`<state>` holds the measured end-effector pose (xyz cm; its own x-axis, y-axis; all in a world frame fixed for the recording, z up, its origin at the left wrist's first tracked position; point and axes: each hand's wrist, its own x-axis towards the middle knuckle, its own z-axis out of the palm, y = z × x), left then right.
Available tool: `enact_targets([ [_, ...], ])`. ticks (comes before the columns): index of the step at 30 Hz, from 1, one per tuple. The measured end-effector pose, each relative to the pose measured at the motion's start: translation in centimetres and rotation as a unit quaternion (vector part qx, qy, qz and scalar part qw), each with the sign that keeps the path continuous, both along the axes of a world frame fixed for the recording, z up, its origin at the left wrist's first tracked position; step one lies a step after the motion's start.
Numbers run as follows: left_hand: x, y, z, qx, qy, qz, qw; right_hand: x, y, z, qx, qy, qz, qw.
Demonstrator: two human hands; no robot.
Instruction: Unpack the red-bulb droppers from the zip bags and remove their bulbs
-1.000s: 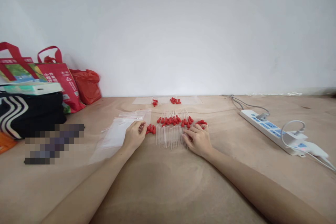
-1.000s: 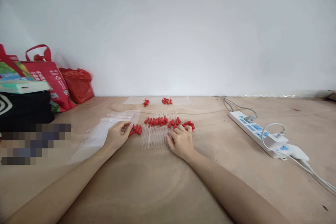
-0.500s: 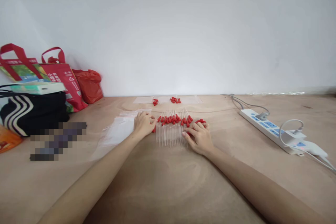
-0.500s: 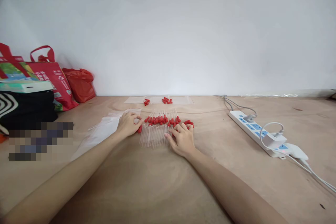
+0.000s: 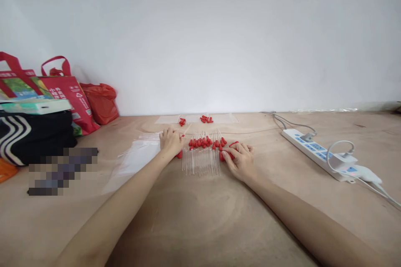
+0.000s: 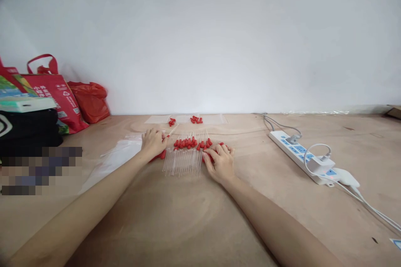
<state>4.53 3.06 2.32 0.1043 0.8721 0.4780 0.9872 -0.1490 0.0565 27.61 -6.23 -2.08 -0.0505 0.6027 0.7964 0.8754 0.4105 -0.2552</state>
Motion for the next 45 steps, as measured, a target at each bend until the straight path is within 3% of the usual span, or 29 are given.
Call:
enact_targets([
  [2,-0.7,-2.0,0.4,0.036,0.017,-0.043,0.998,-0.1,0.0,0.0,0.004,-0.002,0.0,1.0],
  [7,-1.6,-7.0,-0.7,0.135,0.069,-0.256,0.955,-0.8,-0.6,0.3,0.012,-0.089,0.039,0.995],
  [12,-0.7,-9.3,-2.5,0.184,0.061,-0.351,0.916,-1.8,-1.1,0.2,0.029,-0.165,0.112,0.979],
  [19,-0.1,-9.5,-2.8,0.201,0.056,-0.379,0.901,-2.3,-0.9,-0.3,0.057,-0.18,0.14,0.972],
  [32,0.1,-8.8,-3.3,0.13,0.045,-0.429,0.893,-2.4,-1.2,-0.2,0.07,-0.192,0.169,0.964],
  [45,-0.2,-9.1,-3.4,0.129,0.012,-0.459,0.879,-2.1,-1.8,0.0,0.082,-0.213,0.166,0.959],
])
